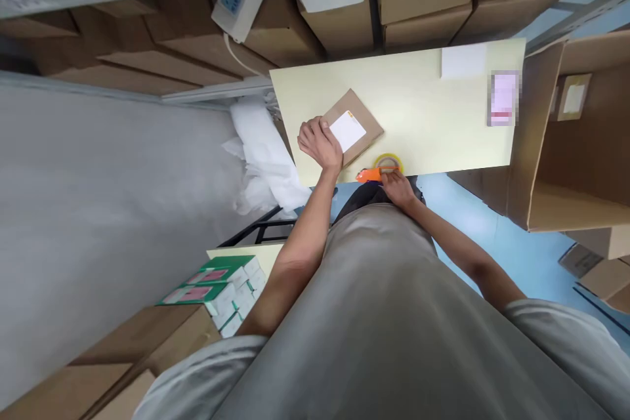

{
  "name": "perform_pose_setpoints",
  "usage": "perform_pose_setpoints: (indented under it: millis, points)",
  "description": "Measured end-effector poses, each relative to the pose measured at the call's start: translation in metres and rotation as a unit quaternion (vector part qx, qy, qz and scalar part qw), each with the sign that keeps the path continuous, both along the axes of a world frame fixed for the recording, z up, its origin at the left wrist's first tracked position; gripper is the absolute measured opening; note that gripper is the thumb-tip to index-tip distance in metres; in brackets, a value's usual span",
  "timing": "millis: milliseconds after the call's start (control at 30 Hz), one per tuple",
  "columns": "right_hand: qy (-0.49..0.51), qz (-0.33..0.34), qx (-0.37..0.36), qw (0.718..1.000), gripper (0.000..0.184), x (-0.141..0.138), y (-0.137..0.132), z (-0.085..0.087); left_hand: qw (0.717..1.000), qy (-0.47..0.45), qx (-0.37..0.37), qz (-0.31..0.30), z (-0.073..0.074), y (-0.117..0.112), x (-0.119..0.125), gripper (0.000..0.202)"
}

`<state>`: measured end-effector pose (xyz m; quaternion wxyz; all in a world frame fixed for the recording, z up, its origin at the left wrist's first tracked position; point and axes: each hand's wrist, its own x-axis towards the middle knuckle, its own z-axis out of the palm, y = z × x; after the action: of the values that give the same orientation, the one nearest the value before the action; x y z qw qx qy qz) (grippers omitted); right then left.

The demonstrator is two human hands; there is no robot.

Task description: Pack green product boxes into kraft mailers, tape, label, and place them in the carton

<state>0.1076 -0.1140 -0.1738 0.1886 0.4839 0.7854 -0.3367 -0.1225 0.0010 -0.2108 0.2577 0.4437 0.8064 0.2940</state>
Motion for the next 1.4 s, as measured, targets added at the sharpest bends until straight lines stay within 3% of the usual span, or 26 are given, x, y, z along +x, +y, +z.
perform_pose_setpoints:
  millis: [133, 267, 367, 533, 767, 900, 1033, 1100, 1233, 1400]
  points:
    - [-0.050, -0.052, 0.035, 0.997, 0.045, 0.062, 0.005, 0.005, 0.999, -0.007, -0.037, -0.007, 0.003, 0.000, 0.001, 0.050]
    - [-0.093, -0.071, 0.081, 0.990, 0.042, 0.105, 0.037, 0.007, 0.999, 0.046, -0.007, -0.024, -0.001, -0.001, -0.001, 0.050]
    - [-0.084, -0.048, 0.107, 0.989, 0.043, 0.105, 0.075, 0.006, 0.998, 0.060, 0.012, -0.021, -0.002, -0.001, -0.001, 0.048]
    - [-0.080, 0.017, 0.140, 0.987, 0.052, 0.091, 0.131, -0.002, 0.999, 0.023, -0.019, -0.020, 0.001, 0.000, -0.002, 0.046]
    - [-0.077, 0.137, 0.133, 0.979, 0.054, 0.102, 0.171, -0.018, 0.995, -0.010, -0.041, -0.087, 0.009, 0.015, -0.004, 0.050]
    - [-0.067, 0.164, 0.120, 0.977, 0.051, 0.099, 0.176, -0.019, 0.992, -0.042, -0.042, -0.107, 0.009, 0.033, 0.026, 0.069]
    - [-0.041, 0.165, 0.106, 0.980, 0.056, 0.096, 0.164, -0.019, 0.995, -0.010, -0.060, -0.077, 0.007, 0.042, 0.065, 0.104]
    - [-0.012, 0.154, 0.092, 0.984, 0.058, 0.095, 0.157, -0.019, 0.993, -0.009, -0.075, -0.091, 0.009, 0.042, 0.076, 0.113]
    - [0.056, 0.154, 0.043, 0.985, 0.059, 0.089, 0.148, -0.018, 0.979, 0.008, -0.101, -0.177, 0.024, 0.037, 0.078, 0.110]
    - [0.092, 0.229, 0.002, 0.969, 0.069, 0.079, 0.133, -0.012, 0.952, 0.007, -0.136, -0.273, 0.048, 0.019, 0.071, 0.103]
